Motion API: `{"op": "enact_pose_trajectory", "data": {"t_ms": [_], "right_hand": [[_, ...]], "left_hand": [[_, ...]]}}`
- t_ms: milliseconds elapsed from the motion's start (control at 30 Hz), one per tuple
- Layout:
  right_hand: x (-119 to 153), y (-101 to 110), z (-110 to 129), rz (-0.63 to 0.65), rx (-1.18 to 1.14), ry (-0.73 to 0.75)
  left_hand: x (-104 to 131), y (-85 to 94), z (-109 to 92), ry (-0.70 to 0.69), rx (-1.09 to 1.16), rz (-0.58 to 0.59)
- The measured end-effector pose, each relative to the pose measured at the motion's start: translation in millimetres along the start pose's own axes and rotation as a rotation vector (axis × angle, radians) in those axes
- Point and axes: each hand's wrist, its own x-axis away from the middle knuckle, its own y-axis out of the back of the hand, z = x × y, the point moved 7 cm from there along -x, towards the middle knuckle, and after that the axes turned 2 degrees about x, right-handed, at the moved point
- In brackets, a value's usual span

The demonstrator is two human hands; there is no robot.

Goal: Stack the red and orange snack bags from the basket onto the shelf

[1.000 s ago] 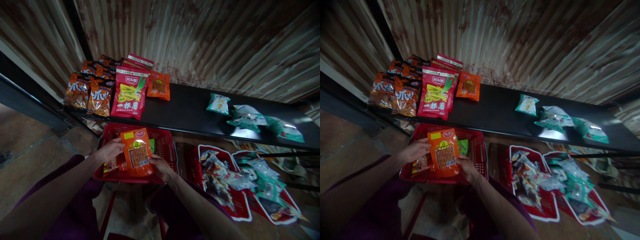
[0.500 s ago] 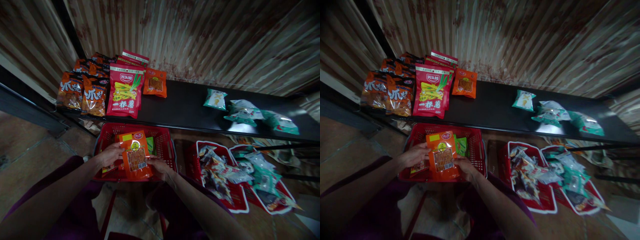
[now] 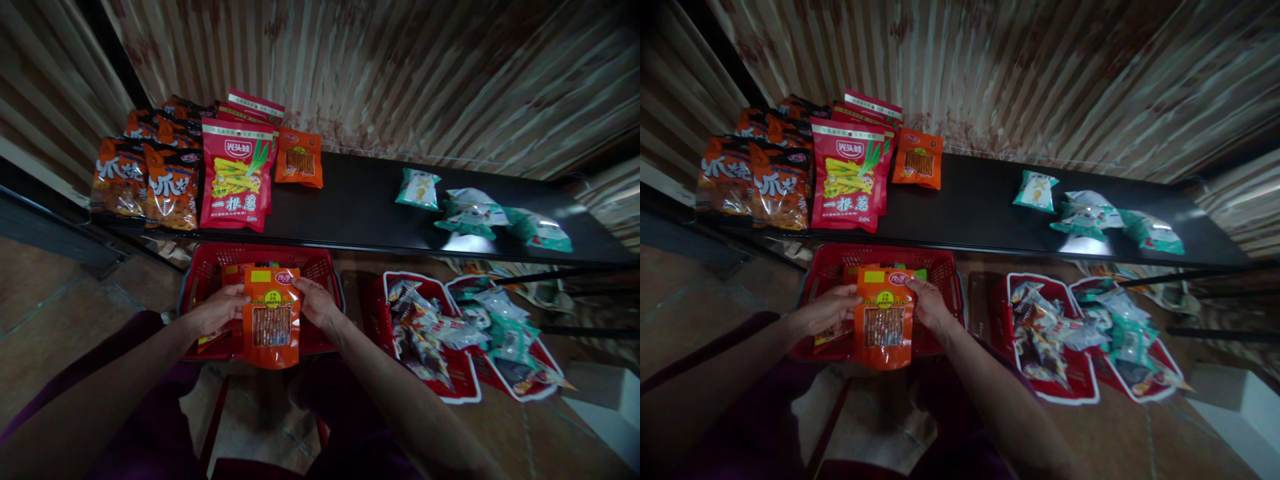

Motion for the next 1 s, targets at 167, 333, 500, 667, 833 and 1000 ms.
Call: {"op": "enact_pose_trajectory", "data": {"t_ms": [167,333,500,667,833,1000], "right_hand": [[-2,2,-1,-0.024,-0.099,-0.048],[-2,6,3,-0.07,-0.126,-0.052],[-3,13,15,-0.104,-0.166,-0.027],[-2,20,24,-0.176,-0.168,-0.029],[-2,22,22,-0.162,-0.122,-0.057],[6,21,8,-0.045,0.041,-0.171]], "left_hand": [[5,-3.2,3,0.059,-0.049,0.043],[8,-2.0,15,0.135,-0.181,0.031],[8,-7.8,24,0.15,-0.156,0.145],[8,-10.7,27,0.146,-0.102,0.169],[10,-7.9,15,0.097,-0.209,-0.003],[10,-7.0,12,0.101,-0.114,-0.057]]}}
